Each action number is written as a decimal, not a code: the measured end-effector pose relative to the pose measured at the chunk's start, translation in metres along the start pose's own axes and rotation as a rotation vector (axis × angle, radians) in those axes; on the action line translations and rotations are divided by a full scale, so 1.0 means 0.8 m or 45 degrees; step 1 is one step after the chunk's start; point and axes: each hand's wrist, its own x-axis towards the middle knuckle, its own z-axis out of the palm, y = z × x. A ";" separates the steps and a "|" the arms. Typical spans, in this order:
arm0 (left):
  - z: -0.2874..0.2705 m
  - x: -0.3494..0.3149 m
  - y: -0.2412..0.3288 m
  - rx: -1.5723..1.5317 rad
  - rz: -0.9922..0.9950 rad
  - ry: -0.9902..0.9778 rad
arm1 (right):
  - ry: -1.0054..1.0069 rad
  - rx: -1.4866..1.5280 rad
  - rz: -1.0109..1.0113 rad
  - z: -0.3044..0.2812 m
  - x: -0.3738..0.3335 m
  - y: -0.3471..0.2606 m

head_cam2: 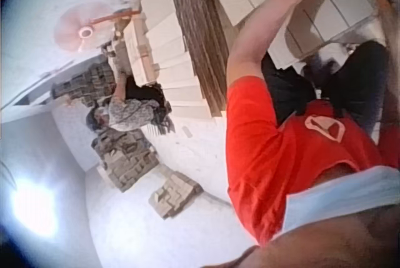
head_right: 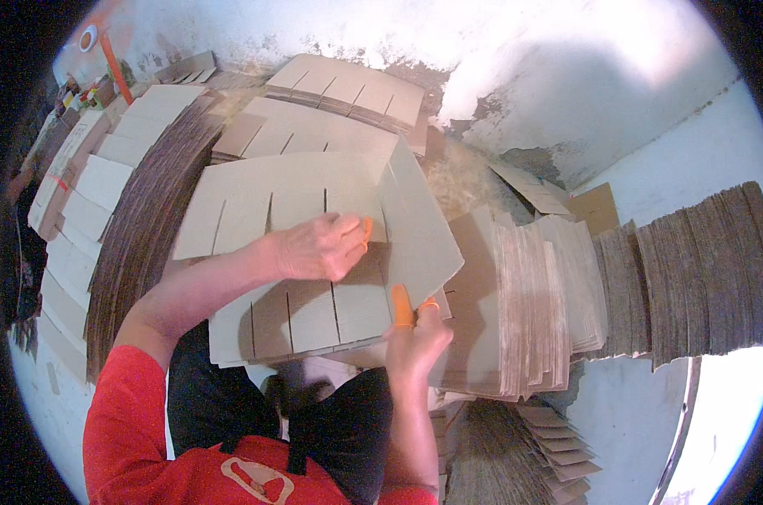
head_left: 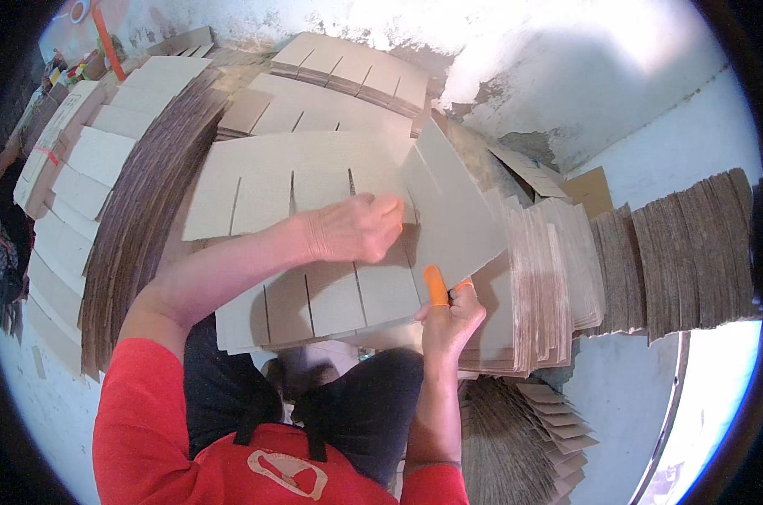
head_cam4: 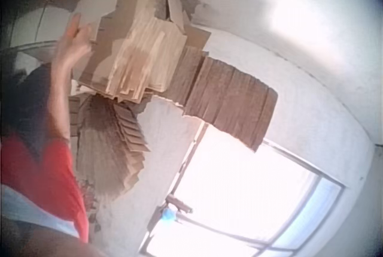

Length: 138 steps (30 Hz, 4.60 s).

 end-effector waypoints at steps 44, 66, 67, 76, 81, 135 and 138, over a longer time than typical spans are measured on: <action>0.053 -0.079 -0.096 -0.579 -1.419 0.177 | -0.072 0.282 0.108 -0.028 0.001 -0.004; 0.023 -0.088 -0.124 -1.585 -1.856 0.051 | 0.050 0.350 0.086 -0.031 -0.011 -0.002; 0.023 -0.090 -0.124 -1.612 -1.834 0.046 | 0.049 0.405 0.099 -0.032 -0.011 -0.003; 0.012 -0.083 -0.122 -1.694 -1.812 0.018 | -0.073 0.387 0.148 -0.034 -0.005 -0.008; 0.019 -0.094 -0.125 -1.664 -1.849 0.061 | 0.036 0.607 0.126 -0.036 -0.006 -0.006; 0.005 -0.101 -0.127 -1.790 -1.632 0.079 | -0.119 0.466 0.163 -0.031 -0.004 -0.005; 0.005 -0.100 -0.129 -1.804 -1.672 0.126 | -0.166 0.422 0.191 -0.039 0.003 -0.012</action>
